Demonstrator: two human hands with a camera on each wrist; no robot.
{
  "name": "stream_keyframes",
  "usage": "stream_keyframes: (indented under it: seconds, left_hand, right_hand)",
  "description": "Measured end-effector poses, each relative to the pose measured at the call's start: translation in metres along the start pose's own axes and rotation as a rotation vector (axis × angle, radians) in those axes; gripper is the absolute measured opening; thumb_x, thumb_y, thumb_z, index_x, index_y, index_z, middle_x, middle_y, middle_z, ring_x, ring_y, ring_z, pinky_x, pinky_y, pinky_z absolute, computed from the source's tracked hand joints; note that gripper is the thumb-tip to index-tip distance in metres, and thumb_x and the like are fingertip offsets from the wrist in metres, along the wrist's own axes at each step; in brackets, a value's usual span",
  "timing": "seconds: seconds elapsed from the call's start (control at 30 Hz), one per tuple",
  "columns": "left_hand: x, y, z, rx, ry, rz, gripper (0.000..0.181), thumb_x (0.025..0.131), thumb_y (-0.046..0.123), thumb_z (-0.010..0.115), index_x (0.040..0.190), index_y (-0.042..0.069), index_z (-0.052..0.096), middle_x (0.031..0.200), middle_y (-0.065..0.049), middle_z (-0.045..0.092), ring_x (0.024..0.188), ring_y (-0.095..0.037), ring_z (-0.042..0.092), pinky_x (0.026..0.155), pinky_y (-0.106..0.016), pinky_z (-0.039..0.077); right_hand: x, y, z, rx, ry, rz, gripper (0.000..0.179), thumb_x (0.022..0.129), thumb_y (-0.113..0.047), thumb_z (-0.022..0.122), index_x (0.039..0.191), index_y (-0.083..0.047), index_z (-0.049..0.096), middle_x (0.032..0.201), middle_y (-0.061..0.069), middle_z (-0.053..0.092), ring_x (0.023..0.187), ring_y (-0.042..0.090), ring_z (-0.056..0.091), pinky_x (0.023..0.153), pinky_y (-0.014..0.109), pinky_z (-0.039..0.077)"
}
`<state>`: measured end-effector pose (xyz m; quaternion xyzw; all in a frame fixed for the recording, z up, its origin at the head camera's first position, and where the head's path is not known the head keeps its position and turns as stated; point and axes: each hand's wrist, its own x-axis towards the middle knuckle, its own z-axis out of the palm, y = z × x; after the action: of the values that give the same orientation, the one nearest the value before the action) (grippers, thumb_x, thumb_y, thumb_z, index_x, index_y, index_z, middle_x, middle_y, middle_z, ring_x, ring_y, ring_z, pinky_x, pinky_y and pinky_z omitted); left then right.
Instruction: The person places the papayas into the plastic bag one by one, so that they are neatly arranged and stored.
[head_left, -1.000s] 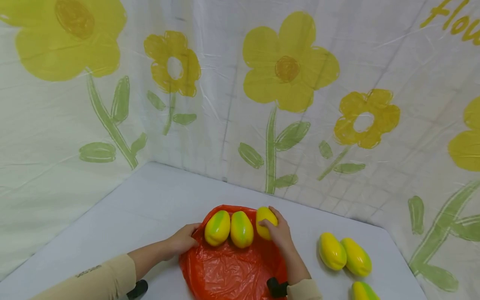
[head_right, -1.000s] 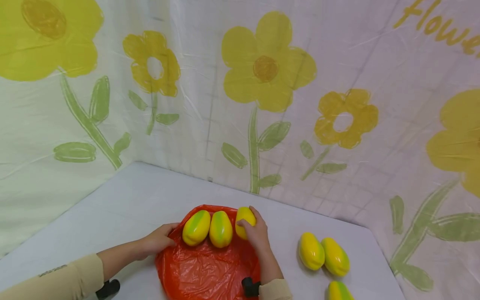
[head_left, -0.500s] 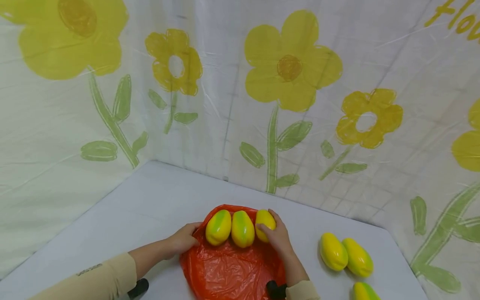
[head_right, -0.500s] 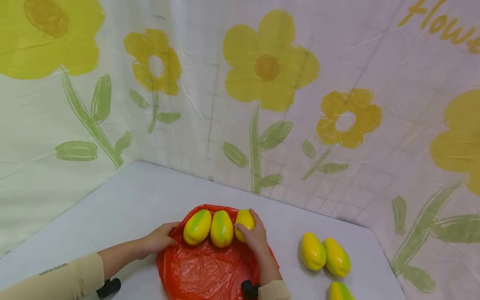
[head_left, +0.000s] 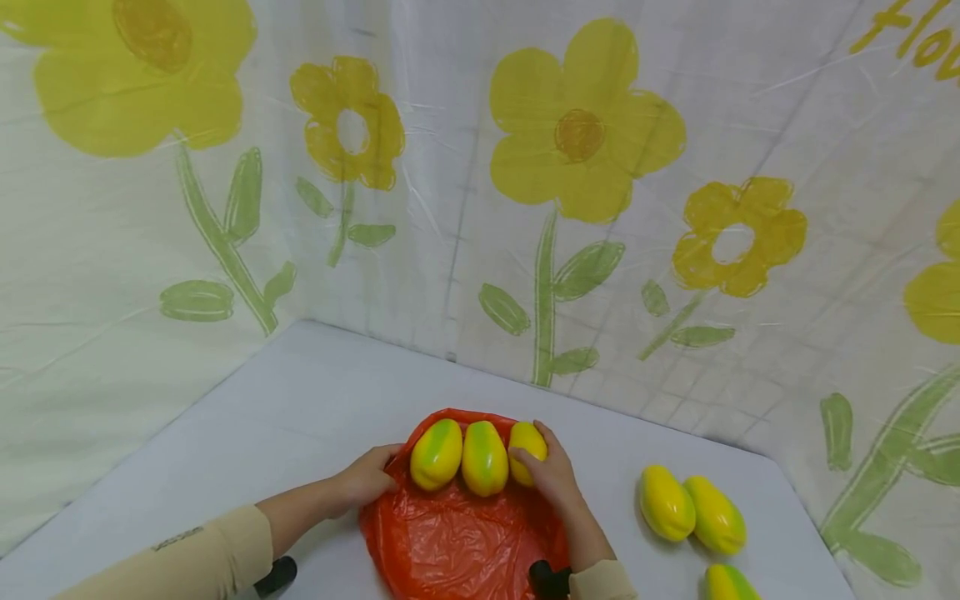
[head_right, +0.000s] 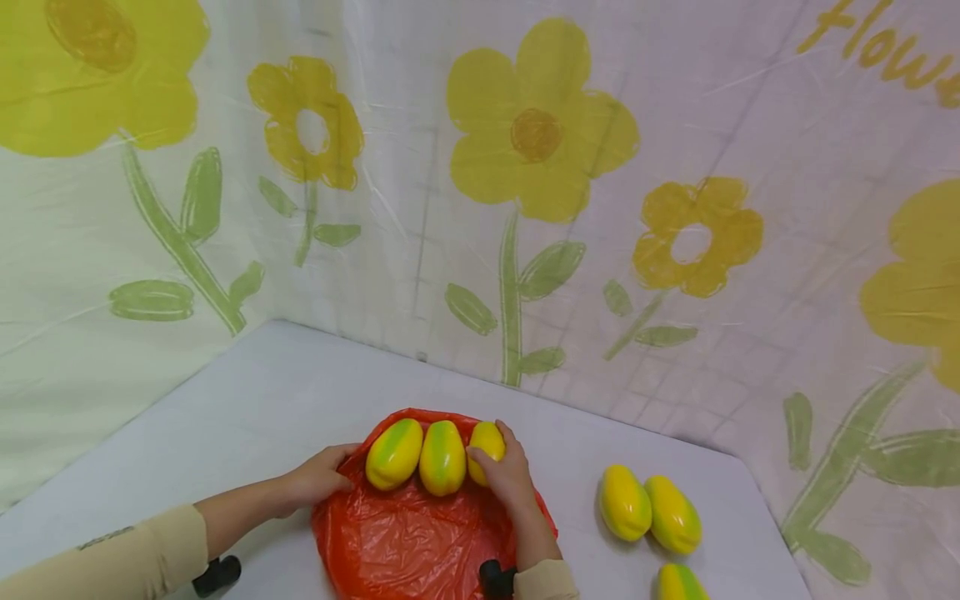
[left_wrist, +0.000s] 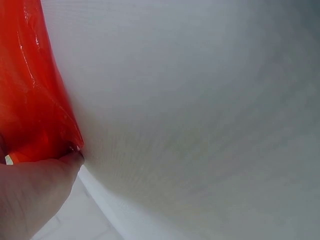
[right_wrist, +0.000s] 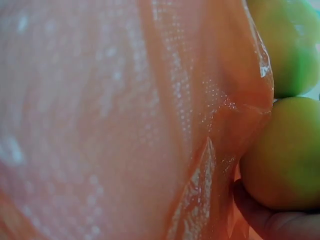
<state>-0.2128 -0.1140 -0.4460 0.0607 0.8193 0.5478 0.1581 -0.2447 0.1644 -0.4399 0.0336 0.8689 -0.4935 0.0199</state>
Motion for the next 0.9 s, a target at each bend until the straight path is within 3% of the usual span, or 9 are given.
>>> stream_keyframes:
  seconds: [0.43,0.9]
  left_hand:
    - [-0.0012,0.0020,-0.0006,0.001,-0.008,0.014,0.058,0.079,-0.007,0.055,0.135,-0.001,0.042,0.128,-0.016,0.053,0.098,-0.021,0.056,0.079,-0.037,0.057]
    - [-0.0010,0.0023,-0.0010,-0.003,-0.005,0.005,0.057,0.079,-0.007,0.054,0.135,-0.001,0.043,0.128,-0.017,0.053,0.094,-0.019,0.057,0.077,-0.036,0.057]
  right_hand:
    - [0.0014,0.0037,0.0007,-0.079,-0.027,-0.043,0.074,0.084,-0.036,0.063,0.144,-0.007,0.029,0.132,0.022,0.043,0.106,0.031,0.050,0.093,0.051,0.047]
    - [-0.0010,-0.0014,-0.0015,-0.067,-0.020,-0.042,0.074,0.084,-0.038,0.062,0.143,-0.005,0.030,0.133,0.021,0.043,0.107,0.031,0.049,0.092,0.050,0.048]
